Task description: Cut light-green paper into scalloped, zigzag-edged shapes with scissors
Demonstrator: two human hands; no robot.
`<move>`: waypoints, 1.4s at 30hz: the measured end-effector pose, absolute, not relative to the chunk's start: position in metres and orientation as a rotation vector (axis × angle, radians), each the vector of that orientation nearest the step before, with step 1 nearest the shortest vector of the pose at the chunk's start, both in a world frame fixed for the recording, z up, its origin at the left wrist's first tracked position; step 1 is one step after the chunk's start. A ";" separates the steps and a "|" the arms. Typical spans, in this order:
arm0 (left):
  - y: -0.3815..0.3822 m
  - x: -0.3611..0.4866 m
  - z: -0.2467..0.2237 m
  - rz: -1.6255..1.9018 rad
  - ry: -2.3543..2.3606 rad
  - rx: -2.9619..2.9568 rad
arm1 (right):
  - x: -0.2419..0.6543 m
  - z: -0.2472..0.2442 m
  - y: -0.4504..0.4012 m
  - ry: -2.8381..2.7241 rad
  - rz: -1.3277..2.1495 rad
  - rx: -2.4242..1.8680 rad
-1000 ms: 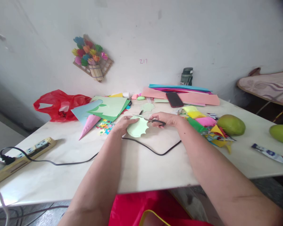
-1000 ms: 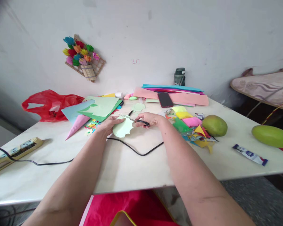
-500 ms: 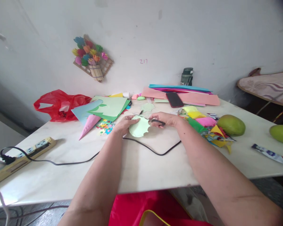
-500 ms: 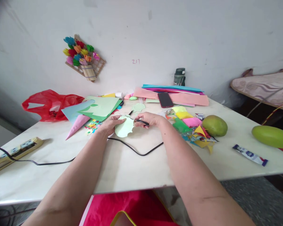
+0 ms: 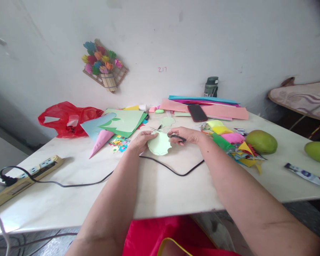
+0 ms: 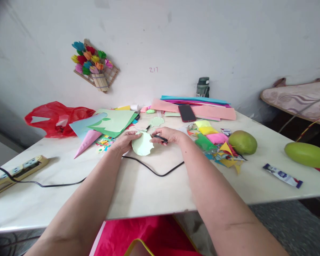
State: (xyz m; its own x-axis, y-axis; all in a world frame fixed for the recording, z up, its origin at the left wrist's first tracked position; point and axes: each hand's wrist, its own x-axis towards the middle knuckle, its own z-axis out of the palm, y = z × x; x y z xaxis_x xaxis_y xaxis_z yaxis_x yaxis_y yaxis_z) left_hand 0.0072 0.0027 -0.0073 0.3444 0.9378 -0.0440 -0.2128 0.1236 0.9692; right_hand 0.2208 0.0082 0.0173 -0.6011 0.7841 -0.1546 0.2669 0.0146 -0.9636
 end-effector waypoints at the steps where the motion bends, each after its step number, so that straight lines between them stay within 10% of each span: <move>1: 0.002 0.007 -0.007 0.997 0.836 1.121 | 0.221 0.017 0.008 -1.866 1.611 -1.078; 42: 0.007 0.009 -0.013 1.044 0.827 1.134 | 0.219 0.015 0.006 -2.007 1.564 -0.976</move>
State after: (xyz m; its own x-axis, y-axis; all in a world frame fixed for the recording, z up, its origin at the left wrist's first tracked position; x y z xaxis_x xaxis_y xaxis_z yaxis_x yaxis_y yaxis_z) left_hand 0.0091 0.0068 -0.0135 0.3169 0.9484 -0.0097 -0.2265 0.0856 0.9703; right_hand 0.2190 0.0058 0.0148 -0.6688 0.7373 -0.0957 0.2729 0.1237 -0.9541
